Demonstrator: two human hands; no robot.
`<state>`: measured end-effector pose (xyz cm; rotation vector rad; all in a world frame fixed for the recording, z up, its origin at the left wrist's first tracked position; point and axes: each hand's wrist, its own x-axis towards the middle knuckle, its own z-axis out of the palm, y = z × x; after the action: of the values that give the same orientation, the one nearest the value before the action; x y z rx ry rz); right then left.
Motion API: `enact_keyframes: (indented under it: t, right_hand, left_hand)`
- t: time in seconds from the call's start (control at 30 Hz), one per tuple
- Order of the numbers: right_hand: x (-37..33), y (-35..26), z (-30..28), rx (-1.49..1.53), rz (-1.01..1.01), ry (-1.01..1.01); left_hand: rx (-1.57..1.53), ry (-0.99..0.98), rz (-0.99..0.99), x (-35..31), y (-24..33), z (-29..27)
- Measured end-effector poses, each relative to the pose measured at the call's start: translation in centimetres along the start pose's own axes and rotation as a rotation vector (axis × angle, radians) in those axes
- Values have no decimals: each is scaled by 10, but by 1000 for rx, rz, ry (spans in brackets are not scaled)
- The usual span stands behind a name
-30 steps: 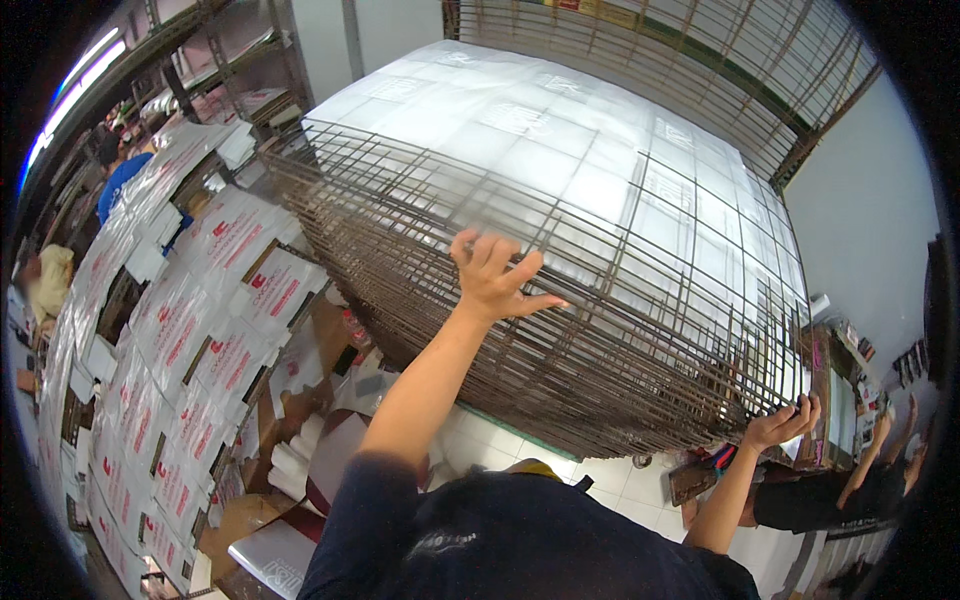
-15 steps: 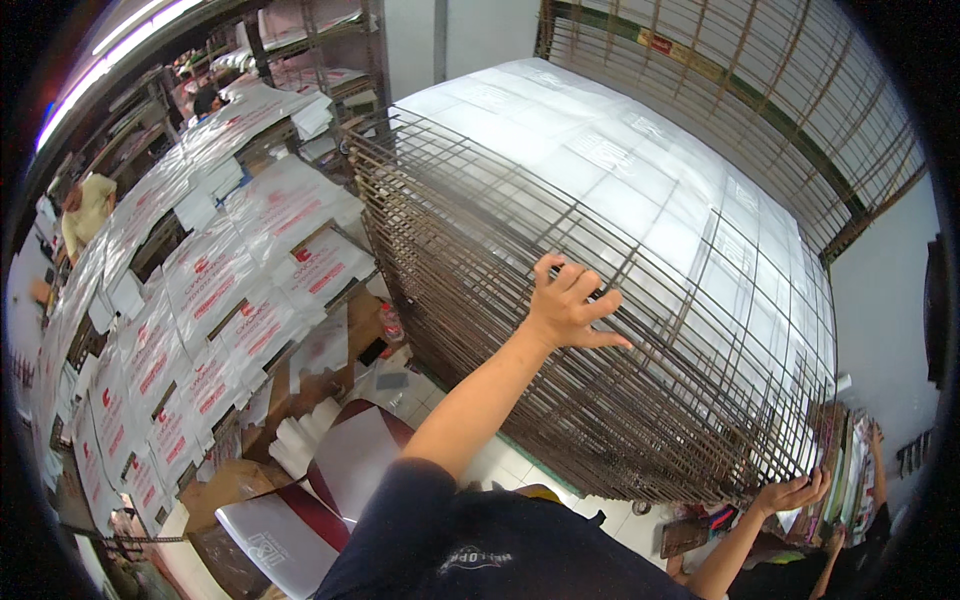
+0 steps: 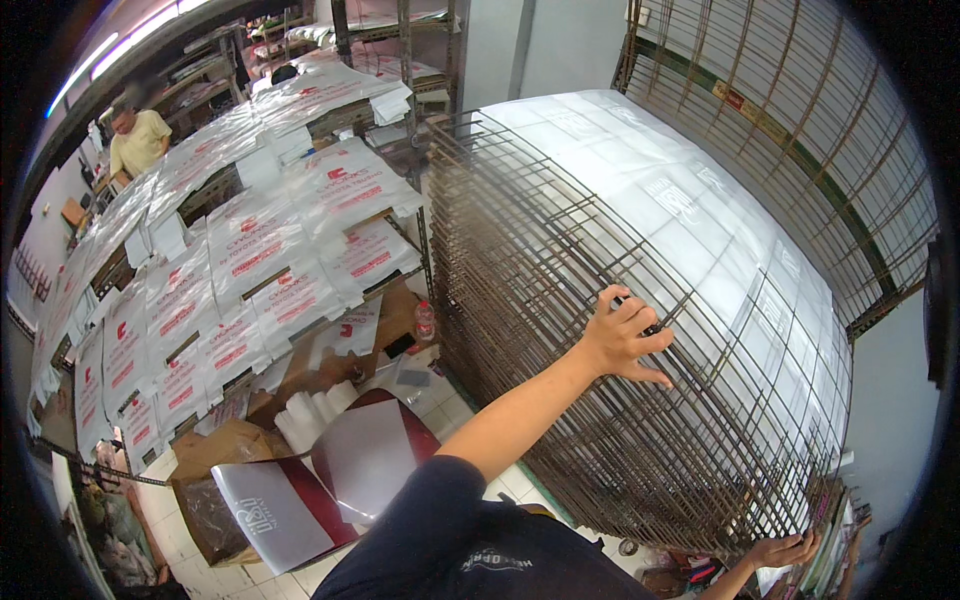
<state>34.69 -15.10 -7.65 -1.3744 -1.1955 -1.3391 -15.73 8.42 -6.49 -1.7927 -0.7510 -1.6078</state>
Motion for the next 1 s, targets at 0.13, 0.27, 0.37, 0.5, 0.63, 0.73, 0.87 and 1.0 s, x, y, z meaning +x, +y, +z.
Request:
enact_keyframes:
  t: [0.13,0.27,0.37,0.5,0.63,0.73,0.87,1.0]
  right_hand:
    - [2,-7,-1,16,30,2]
    - [10,-15,-7,-110,-53,11]
    - [7,-9,-6,-75,-39,12]
    - [4,-9,-4,-9,20,3]
    - [6,-3,-7,-109,-90,-4]
    - [8,-4,-5,-110,-102,-27]
    - [-8,1,1,-87,-40,8]
    - [1,-4,2,-81,-20,66]
  left_hand:
    - [-9,9,2,-1,-1,1]
    - [-12,4,-3,-1,1,2]
    - [-8,15,0,-1,1,3]
    - [-6,14,6,-1,1,3]
    - [-14,22,6,-1,0,1]
    - [3,34,17,1,-3,0]
    - [-20,5,12,-4,-1,3]
    - [-30,21,2,-3,-1,5]
